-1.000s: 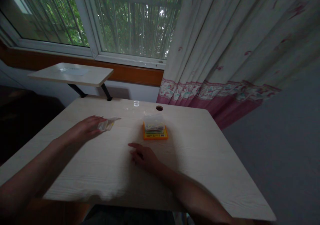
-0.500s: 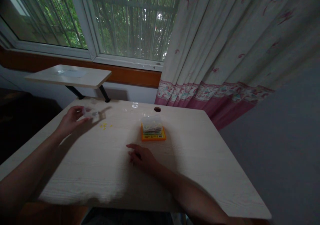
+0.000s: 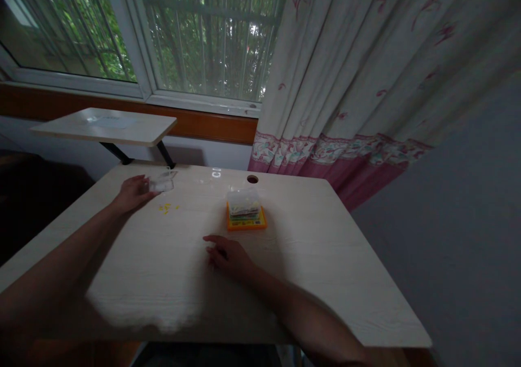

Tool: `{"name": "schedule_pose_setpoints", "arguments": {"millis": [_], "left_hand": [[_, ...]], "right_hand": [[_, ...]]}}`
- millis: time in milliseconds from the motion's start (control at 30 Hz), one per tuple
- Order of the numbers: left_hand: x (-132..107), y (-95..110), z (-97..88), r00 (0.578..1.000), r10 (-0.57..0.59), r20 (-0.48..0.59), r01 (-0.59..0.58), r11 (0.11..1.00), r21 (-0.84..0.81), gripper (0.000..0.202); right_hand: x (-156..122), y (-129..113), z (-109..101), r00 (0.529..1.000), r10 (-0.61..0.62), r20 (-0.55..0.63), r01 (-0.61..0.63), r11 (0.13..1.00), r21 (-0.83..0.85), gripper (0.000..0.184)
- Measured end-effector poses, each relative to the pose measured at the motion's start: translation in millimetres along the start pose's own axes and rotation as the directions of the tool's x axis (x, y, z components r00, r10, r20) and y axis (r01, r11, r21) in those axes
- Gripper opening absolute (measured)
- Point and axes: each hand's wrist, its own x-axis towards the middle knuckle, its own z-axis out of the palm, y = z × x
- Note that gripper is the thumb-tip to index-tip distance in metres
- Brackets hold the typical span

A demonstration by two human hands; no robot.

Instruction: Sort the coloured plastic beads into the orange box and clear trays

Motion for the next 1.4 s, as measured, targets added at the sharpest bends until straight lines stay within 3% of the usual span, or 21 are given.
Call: {"name": "schedule_pose_setpoints", "arguments": {"millis": [100, 200, 300, 400, 500, 633, 700, 833, 900, 1000, 1233, 1400], "left_hand": [[4, -10, 1.9, 0.999, 0.041, 0.017, -0.044, 0.974, 0.22, 0.053], [3, -10, 0.4, 0.997, 0.06, 0.056, -0.072, 0.964, 0.257, 0.052], [-5, 3, -3.4, 0.996, 0.082, 0.03, -0.087, 0.967, 0.241, 0.058], [-20, 29, -5.6, 0.99, 0.115, -0.077, -0.098, 0.976, 0.193, 0.063], [-38, 64, -5.3, 0.978, 0.187, -0.087, -0.173, 0.974, 0.148, 0.064], [-66, 119, -0.6, 0.955, 0.289, -0.058, -0.287, 0.957, 0.044, 0.066], [-82, 145, 4.7, 0.943, 0.334, -0.009, -0.334, 0.943, 0.005, 0.067], [-112, 186, 21.3, 0.899, 0.409, 0.155, -0.394, 0.911, -0.121, 0.07], [-123, 199, 31.7, 0.874, 0.446, 0.192, -0.407, 0.889, -0.21, 0.07], [-132, 208, 49.0, 0.876, 0.429, 0.219, -0.35, 0.879, -0.323, 0.066], [-141, 201, 89.6, 0.924, 0.352, 0.152, -0.233, 0.83, -0.508, 0.046], [-144, 194, 96.8, 0.944, 0.274, 0.183, -0.124, 0.809, -0.575, 0.042]], "right_hand": [[1, -1, 0, 1.0, -0.002, -0.005, 0.002, 1.0, 0.01, 0.042], [0, 0, 2, 1.0, 0.001, -0.003, -0.001, 1.0, 0.005, 0.042], [-2, 1, 0, 0.999, -0.053, -0.003, 0.053, 0.996, -0.066, 0.04], [-5, -3, -13, 0.96, -0.278, -0.026, 0.26, 0.926, -0.272, 0.035], [-7, -12, -39, 0.851, -0.502, -0.152, 0.379, 0.789, -0.484, 0.033], [-4, -22, -82, 0.734, -0.53, -0.424, 0.142, 0.731, -0.667, 0.031], [-1, -22, -102, 0.716, -0.541, -0.441, 0.066, 0.681, -0.73, 0.039], [12, -11, -132, 0.821, -0.506, -0.266, 0.107, 0.593, -0.798, 0.074], [20, -4, -143, 0.875, -0.442, -0.196, 0.117, 0.587, -0.801, 0.085], [31, 4, -154, 0.924, -0.367, -0.109, 0.137, 0.583, -0.801, 0.093], [36, 5, -155, 0.933, -0.353, -0.072, 0.179, 0.627, -0.758, 0.084], [33, -3, -150, 0.922, -0.359, -0.143, 0.168, 0.706, -0.688, 0.076]]}}
